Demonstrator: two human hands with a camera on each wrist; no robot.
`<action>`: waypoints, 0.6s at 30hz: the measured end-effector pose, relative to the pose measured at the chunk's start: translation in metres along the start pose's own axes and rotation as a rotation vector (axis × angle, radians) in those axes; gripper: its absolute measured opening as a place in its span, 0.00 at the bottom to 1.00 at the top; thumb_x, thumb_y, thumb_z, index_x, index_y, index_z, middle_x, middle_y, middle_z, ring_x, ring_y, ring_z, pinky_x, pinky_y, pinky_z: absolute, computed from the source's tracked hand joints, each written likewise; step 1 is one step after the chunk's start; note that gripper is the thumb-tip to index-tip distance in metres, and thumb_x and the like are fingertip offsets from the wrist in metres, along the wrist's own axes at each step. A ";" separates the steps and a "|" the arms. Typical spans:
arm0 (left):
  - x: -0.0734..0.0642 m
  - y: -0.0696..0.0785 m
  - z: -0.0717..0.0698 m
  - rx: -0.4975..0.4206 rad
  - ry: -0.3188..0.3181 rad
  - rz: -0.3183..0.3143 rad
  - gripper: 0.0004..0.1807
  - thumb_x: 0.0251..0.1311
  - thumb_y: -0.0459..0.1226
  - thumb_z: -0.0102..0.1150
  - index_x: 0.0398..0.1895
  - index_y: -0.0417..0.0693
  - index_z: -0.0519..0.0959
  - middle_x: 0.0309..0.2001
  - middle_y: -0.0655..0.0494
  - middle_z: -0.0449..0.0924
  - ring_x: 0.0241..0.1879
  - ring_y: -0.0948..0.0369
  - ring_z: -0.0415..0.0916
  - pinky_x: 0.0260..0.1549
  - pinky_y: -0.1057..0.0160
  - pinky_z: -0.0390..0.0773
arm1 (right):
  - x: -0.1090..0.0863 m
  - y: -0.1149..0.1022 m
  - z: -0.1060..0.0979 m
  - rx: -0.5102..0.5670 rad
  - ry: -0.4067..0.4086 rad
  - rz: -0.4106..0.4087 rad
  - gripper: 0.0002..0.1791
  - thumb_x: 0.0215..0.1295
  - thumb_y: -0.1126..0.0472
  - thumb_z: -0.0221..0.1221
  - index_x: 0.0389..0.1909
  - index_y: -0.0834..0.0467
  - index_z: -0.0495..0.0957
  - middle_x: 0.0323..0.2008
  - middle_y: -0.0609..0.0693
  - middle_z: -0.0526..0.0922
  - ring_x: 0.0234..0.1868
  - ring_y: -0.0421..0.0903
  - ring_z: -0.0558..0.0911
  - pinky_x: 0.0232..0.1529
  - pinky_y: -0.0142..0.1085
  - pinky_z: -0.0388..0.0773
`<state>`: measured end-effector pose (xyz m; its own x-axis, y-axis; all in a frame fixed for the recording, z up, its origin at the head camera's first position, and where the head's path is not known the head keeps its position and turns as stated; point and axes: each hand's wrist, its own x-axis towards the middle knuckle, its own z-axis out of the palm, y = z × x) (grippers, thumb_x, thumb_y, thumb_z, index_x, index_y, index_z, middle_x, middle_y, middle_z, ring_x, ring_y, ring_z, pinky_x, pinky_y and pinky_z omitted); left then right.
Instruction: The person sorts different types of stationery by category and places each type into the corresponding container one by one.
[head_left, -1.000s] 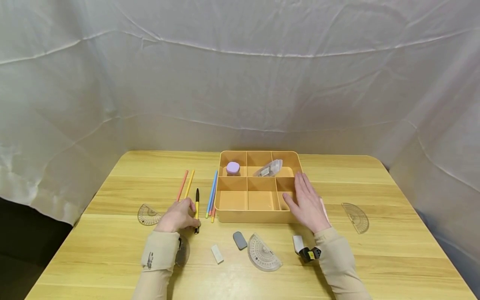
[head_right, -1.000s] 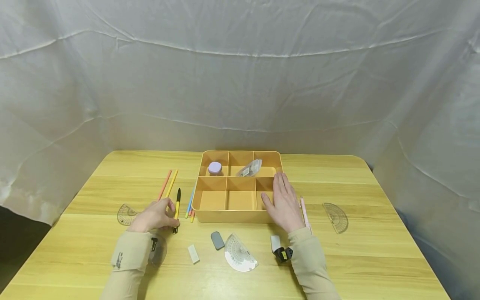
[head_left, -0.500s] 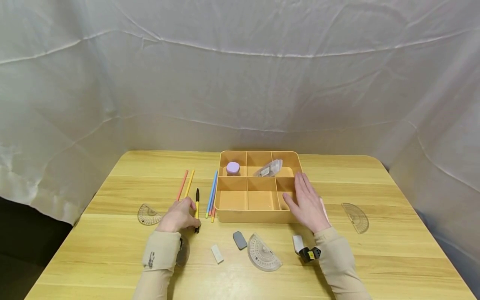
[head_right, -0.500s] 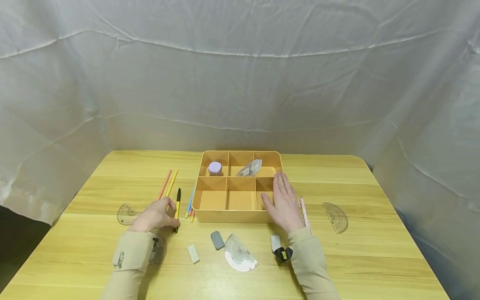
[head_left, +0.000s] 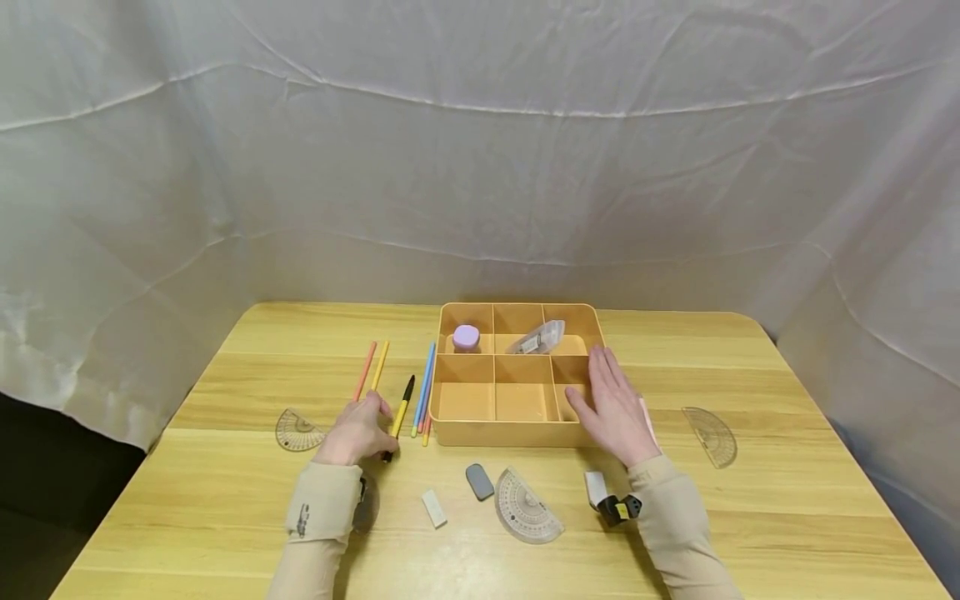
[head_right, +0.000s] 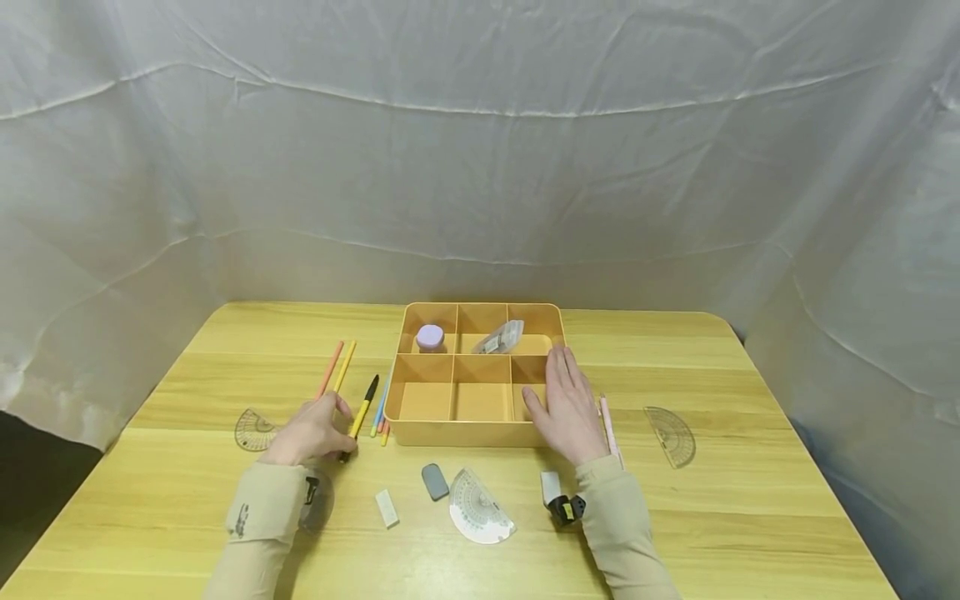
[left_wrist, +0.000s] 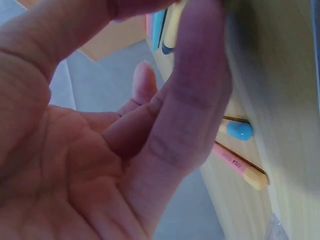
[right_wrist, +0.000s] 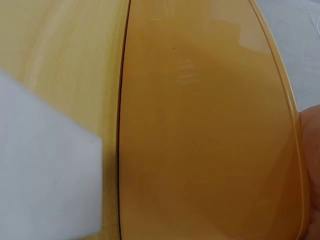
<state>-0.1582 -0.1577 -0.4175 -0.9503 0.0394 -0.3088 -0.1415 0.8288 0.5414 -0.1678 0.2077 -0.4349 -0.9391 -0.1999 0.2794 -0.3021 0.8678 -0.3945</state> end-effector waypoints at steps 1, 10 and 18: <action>0.000 0.000 -0.001 -0.009 0.004 -0.001 0.27 0.46 0.30 0.74 0.50 0.37 0.73 0.39 0.41 0.80 0.33 0.54 0.76 0.32 0.61 0.78 | 0.000 0.000 0.000 0.002 0.006 -0.002 0.42 0.75 0.50 0.51 0.74 0.76 0.51 0.76 0.72 0.53 0.79 0.67 0.52 0.77 0.59 0.55; -0.007 0.002 -0.009 -0.054 0.033 0.012 0.32 0.50 0.31 0.73 0.58 0.36 0.70 0.43 0.37 0.81 0.34 0.54 0.77 0.35 0.57 0.79 | -0.001 -0.003 -0.003 -0.021 -0.023 0.015 0.41 0.76 0.50 0.50 0.75 0.75 0.49 0.77 0.71 0.51 0.79 0.66 0.51 0.78 0.57 0.54; -0.015 0.005 -0.017 -0.077 0.068 0.065 0.28 0.56 0.31 0.69 0.59 0.34 0.71 0.38 0.40 0.86 0.34 0.54 0.83 0.34 0.56 0.83 | 0.000 -0.002 -0.001 -0.028 -0.029 0.013 0.41 0.76 0.51 0.50 0.75 0.76 0.48 0.77 0.71 0.50 0.80 0.66 0.50 0.79 0.56 0.52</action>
<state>-0.1494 -0.1638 -0.3969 -0.9745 0.0515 -0.2184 -0.0972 0.7804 0.6177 -0.1674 0.2068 -0.4332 -0.9474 -0.2016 0.2484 -0.2856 0.8828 -0.3729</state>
